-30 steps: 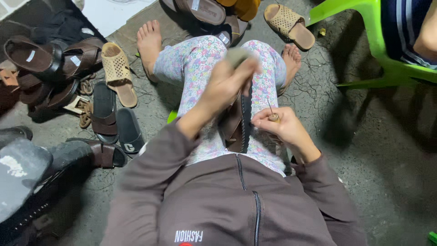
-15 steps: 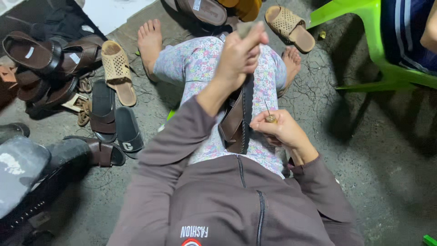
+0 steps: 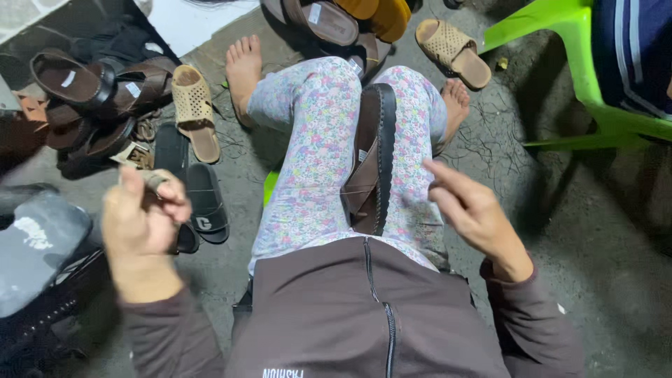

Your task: The person sits on the floor and sews a brown sandal using a needle and thread. They repeatedly push the needle through the sole and pull the thread to stitch the sandal. At the end, the person places the sandal on the floor among other footwear.

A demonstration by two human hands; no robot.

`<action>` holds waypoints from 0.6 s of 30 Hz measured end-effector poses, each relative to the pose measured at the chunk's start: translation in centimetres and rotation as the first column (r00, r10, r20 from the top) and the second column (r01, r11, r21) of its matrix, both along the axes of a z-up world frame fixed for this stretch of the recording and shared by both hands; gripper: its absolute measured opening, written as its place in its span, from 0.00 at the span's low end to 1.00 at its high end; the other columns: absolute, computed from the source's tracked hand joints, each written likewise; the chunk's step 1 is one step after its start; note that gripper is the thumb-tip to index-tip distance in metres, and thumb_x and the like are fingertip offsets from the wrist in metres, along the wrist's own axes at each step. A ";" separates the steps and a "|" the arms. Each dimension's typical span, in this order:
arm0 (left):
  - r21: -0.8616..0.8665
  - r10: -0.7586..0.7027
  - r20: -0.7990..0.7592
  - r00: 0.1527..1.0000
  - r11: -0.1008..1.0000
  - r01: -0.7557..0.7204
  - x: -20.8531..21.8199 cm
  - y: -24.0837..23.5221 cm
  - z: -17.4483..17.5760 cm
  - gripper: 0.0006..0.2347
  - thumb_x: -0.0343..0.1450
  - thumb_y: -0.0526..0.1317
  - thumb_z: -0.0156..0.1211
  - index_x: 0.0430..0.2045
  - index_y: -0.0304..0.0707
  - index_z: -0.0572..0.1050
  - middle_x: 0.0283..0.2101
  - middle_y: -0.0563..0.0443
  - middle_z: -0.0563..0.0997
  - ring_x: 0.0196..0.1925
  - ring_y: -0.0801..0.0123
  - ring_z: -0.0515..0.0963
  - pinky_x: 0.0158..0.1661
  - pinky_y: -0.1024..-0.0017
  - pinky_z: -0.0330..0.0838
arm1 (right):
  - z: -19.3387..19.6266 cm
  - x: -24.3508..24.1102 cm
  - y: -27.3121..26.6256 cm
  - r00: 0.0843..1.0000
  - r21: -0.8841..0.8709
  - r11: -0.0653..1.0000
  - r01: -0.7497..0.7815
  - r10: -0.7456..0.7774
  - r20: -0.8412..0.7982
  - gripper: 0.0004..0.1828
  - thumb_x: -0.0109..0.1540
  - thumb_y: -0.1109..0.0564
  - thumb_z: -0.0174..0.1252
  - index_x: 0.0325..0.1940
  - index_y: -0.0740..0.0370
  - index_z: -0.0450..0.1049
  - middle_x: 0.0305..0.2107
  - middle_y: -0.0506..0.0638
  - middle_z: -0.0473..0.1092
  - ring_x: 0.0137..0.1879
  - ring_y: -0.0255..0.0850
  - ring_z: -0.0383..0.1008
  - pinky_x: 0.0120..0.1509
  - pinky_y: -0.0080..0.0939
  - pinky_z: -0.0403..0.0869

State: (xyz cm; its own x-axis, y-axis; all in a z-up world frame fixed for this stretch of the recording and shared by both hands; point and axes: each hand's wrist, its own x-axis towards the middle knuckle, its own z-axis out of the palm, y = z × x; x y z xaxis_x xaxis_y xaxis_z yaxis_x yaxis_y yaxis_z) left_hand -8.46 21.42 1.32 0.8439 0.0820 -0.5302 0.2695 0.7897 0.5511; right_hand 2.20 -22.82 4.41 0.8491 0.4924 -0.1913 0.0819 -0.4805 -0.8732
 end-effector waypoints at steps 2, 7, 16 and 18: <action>0.765 0.116 -0.637 0.762 0.212 0.608 0.3 1.3 2.3 0.19 0.76 0.49 0.51 0.22 0.35 0.80 0.21 0.52 0.78 0.23 0.75 0.78 0.32 0.81 0.70 | -0.7 -0.4 0.3 0.971 -0.153 0.968 -0.197 0.214 0.105 0.24 0.64 0.57 0.49 0.66 0.57 0.62 0.52 0.52 0.71 0.49 0.39 0.73 0.59 0.37 0.67; 0.647 0.129 -0.535 0.835 -0.573 0.503 2.0 -4.6 0.5 0.16 0.68 0.50 0.61 0.39 0.36 0.79 0.44 0.42 0.78 0.42 0.51 0.80 0.40 0.60 0.72 | -2.8 -1.5 0.7 0.927 -0.417 0.888 -0.197 0.307 0.217 0.24 0.64 0.52 0.51 0.66 0.43 0.63 0.30 0.44 0.67 0.33 0.41 0.68 0.36 0.41 0.66; 0.955 -0.752 -0.268 0.602 -0.125 0.269 10.4 -17.5 -1.3 0.17 0.67 0.46 0.60 0.39 0.25 0.76 0.39 0.33 0.79 0.44 0.43 0.78 0.45 0.53 0.70 | -3.2 -0.6 1.9 0.943 -0.504 0.842 -0.191 0.299 0.143 0.22 0.63 0.48 0.47 0.62 0.34 0.67 0.21 0.46 0.68 0.27 0.46 0.72 0.31 0.46 0.73; 0.885 -0.799 -0.357 0.484 -0.123 0.450 11.5 -17.7 -1.7 0.19 0.64 0.45 0.64 0.40 0.24 0.75 0.38 0.31 0.79 0.44 0.39 0.78 0.44 0.48 0.69 | -3.2 -0.5 1.9 0.941 -0.514 0.835 -0.198 0.309 0.140 0.22 0.63 0.49 0.47 0.61 0.34 0.67 0.21 0.45 0.68 0.26 0.46 0.72 0.30 0.46 0.72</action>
State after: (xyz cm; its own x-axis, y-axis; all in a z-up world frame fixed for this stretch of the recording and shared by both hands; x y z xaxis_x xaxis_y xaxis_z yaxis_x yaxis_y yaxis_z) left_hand 3.03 3.71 -0.35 0.8433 -0.3719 -0.3879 0.0723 -0.6367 0.7677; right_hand 1.75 -20.91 1.20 0.7537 0.5866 -0.2962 0.4130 -0.7734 -0.4809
